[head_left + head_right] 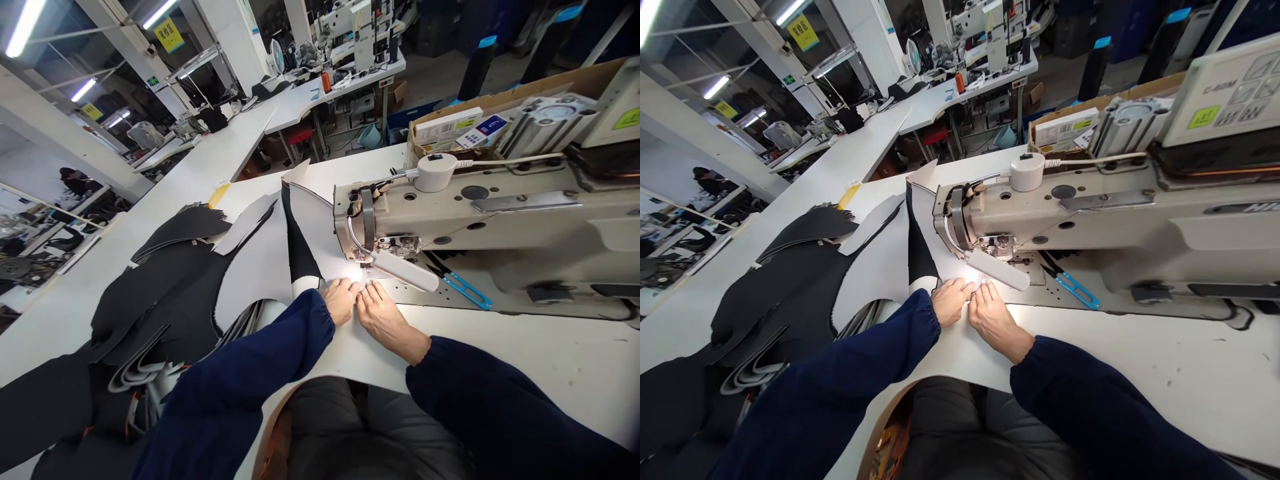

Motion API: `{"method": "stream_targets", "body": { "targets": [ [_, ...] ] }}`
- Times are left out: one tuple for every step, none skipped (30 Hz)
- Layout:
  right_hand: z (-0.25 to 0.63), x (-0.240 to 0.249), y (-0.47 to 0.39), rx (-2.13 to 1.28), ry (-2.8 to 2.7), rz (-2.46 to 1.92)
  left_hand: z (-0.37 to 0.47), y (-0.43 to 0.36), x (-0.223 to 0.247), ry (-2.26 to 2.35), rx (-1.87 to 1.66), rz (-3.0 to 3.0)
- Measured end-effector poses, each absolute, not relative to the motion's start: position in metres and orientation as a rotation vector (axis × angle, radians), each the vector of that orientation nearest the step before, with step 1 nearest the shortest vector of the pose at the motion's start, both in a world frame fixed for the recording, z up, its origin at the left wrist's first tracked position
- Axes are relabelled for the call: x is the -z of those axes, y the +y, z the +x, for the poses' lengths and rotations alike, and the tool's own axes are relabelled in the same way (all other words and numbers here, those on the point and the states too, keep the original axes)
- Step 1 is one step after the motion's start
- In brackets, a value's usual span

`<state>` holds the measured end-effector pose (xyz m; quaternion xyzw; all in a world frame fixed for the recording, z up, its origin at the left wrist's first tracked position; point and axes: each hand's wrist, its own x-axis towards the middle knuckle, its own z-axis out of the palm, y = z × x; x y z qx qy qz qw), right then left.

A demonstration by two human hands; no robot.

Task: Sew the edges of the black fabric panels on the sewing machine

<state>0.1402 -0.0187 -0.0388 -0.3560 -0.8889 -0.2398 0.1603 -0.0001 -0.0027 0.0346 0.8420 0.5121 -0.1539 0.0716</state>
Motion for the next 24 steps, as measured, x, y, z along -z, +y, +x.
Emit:
{"method": "stream_targets", "body": {
  "targets": [
    [0.142, 0.039, -0.016, 0.696, -2.529, -1.030, 0.002, -0.003, -0.034, 1.556, 0.445, 2.542],
    [0.144, 0.039, -0.014, 0.702, -2.520, -1.040, 0.004, -0.003, -0.034, 1.577, 0.430, 2.549],
    [0.145, 0.039, -0.012, 0.702, -2.517, -1.046, 0.005, -0.004, -0.034, 1.604, 0.417, 2.554],
    [0.146, 0.039, -0.011, 0.698, -2.521, -1.052, 0.006, -0.005, -0.034, 1.628, 0.409, 2.558],
    [0.147, 0.039, -0.009, 0.690, -2.525, -1.057, 0.006, -0.007, -0.033, 1.653, 0.402, 2.565],
    [0.147, 0.039, -0.008, 0.678, -2.532, -1.063, 0.005, -0.008, -0.032, 1.666, 0.398, 2.577],
    [0.148, 0.038, -0.008, 0.662, -2.539, -1.072, 0.005, -0.009, -0.031, 1.666, 0.397, 2.596],
    [0.148, 0.038, -0.007, 0.643, -2.544, -1.081, 0.004, -0.010, -0.029, 1.653, 0.397, 2.624],
    [0.148, 0.039, -0.007, 0.622, -2.545, -1.089, 0.002, -0.011, -0.026, 1.628, 0.392, 2.658],
    [0.149, 0.039, -0.007, 0.597, -2.541, -1.095, 0.001, -0.011, -0.024, 1.595, 0.385, 2.692],
    [0.149, 0.040, -0.008, 0.569, -2.531, -1.099, -0.001, -0.010, -0.021, 1.569, 0.374, 2.719],
    [0.150, 0.041, -0.008, 0.540, -2.518, -1.104, -0.002, -0.009, -0.019, 1.546, 0.360, 2.739],
    [0.151, 0.043, -0.008, 0.509, -2.501, -1.110, -0.004, -0.008, -0.017, 1.531, 0.348, 2.749],
    [0.152, 0.044, -0.009, 0.480, -2.483, -1.119, -0.005, -0.006, -0.016, 1.523, 0.339, 2.749],
    [0.154, 0.045, -0.010, 0.453, -2.469, -1.128, -0.005, -0.005, -0.016, 1.522, 0.335, 2.740],
    [0.156, 0.046, -0.011, 0.431, -2.458, -1.136, -0.005, -0.004, -0.016, 1.522, 0.332, 2.728],
    [0.159, 0.046, -0.012, 0.413, -2.446, -1.141, -0.005, -0.004, -0.016, 1.521, 0.331, 2.715],
    [0.162, 0.046, -0.013, 0.399, -2.431, -1.144, -0.005, -0.004, -0.017, 1.519, 0.331, 2.703],
    [0.164, 0.045, -0.014, 0.388, -2.410, -1.144, -0.005, -0.004, -0.017, 1.519, 0.329, 2.694],
    [0.167, 0.043, -0.015, 0.375, -2.386, -1.139, -0.005, -0.003, -0.017, 1.517, 0.325, 2.687],
    [0.169, 0.041, -0.017, 0.361, -2.359, -1.133, -0.006, -0.003, -0.016, 1.512, 0.317, 2.683],
    [0.170, 0.039, -0.019, 0.344, -2.333, -1.123, -0.007, -0.002, -0.015, 1.501, 0.304, 2.679],
    [0.170, 0.037, -0.021, 0.325, -2.313, -1.111, -0.009, -0.001, -0.014, 1.485, 0.287, 2.676],
    [0.170, 0.035, -0.023, 0.306, -2.300, -1.093, -0.011, 0.001, -0.012, 1.469, 0.261, 2.673]
  ]
}}
